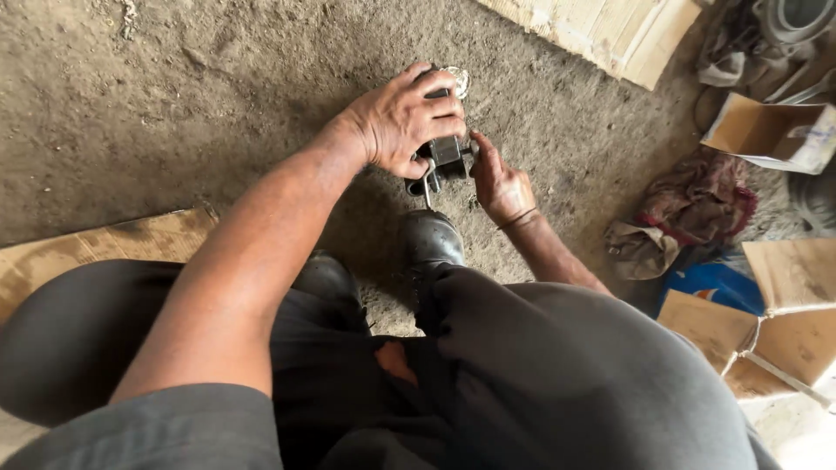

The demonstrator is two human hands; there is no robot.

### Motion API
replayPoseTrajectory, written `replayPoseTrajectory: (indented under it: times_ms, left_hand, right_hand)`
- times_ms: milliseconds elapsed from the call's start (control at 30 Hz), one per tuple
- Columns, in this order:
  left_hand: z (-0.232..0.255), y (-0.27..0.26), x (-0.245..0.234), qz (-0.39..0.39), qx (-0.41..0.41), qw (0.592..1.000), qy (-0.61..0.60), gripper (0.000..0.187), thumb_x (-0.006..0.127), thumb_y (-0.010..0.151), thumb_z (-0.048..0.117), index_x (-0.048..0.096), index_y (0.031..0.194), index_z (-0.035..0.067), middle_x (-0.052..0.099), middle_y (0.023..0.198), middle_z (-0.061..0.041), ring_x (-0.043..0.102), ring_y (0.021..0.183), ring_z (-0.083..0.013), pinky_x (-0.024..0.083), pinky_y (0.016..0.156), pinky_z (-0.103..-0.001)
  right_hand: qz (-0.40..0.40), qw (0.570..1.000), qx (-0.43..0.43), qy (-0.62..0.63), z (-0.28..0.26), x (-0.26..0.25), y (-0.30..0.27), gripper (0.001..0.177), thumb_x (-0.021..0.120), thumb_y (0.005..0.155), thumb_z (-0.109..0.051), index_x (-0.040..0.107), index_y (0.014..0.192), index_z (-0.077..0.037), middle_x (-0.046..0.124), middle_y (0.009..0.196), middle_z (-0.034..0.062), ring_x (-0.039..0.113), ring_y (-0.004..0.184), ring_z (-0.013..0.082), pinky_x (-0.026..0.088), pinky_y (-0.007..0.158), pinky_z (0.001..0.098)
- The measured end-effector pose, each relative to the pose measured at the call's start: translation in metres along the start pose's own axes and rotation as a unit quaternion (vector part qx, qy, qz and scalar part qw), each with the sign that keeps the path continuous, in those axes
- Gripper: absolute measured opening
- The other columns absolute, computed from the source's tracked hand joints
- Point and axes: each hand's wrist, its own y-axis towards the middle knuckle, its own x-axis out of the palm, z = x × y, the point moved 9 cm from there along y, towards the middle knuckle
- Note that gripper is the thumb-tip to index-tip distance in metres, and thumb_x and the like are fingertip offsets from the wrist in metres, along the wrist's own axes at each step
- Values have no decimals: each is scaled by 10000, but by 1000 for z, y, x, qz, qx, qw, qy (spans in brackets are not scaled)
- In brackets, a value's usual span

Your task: The person sits on the floor and uses a wrench to tighten or loosen bolts on a metal mechanical part. They repeatedly adjust the part's position and apply force with the wrench throughout the clip.

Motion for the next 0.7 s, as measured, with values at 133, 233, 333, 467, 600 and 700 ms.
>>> replayPoseTrajectory:
  times_ms: [133,233,333,467,600,700]
  left_hand:
    - [6,-3,9,12,1,999,42,747,743,640,569,629,1287,214,611,1253,-71,420,1319,-326,378,1104,-534]
    - [1,-3,2,1,-5,999,47,749,745,652,558,633,1308,213,610,1279,-58,417,1337,-316,379,1126,-513]
    - [5,-2,1,6,-10,998,54,766,763,619,559,635,1295,225,608,1314,-40,408,1370,-310,381,1135,-507]
    - [3,-1,2,-1,-11,998,64,792,775,602,566,631,1304,227,606,1305,-45,415,1347,-315,392,1108,-520]
    - [4,-1,2,24,-9,998,55,761,765,621,579,635,1287,234,605,1280,-38,414,1351,-319,389,1101,-545]
    - [3,1,3,11,-7,998,67,764,763,619,583,632,1291,243,602,1273,-43,415,1338,-319,395,1084,-547]
  right_hand:
    - [75,956,212,189,19,-32,-14,292,379,1163,-140,456,1429,-49,768,814,66,694,553,136,520,401,283]
    - [-57,961,179,202,-7,-53,5,250,411,1133,-156,542,1309,-36,775,828,89,743,644,157,587,501,290]
    - [-184,934,234,196,-18,-64,15,270,448,1062,-186,577,1232,-21,777,816,111,737,628,183,574,514,334]
    - [-338,889,285,119,-32,-63,40,282,409,1052,-212,597,1155,-30,793,846,80,702,556,202,577,518,361]
    - [-388,873,287,61,-40,-63,46,285,399,1060,-219,581,1174,-31,789,843,74,691,550,216,577,516,378]
    - [-362,888,279,53,-37,-62,41,296,391,1070,-205,580,1200,-20,786,857,68,710,589,251,590,561,381]
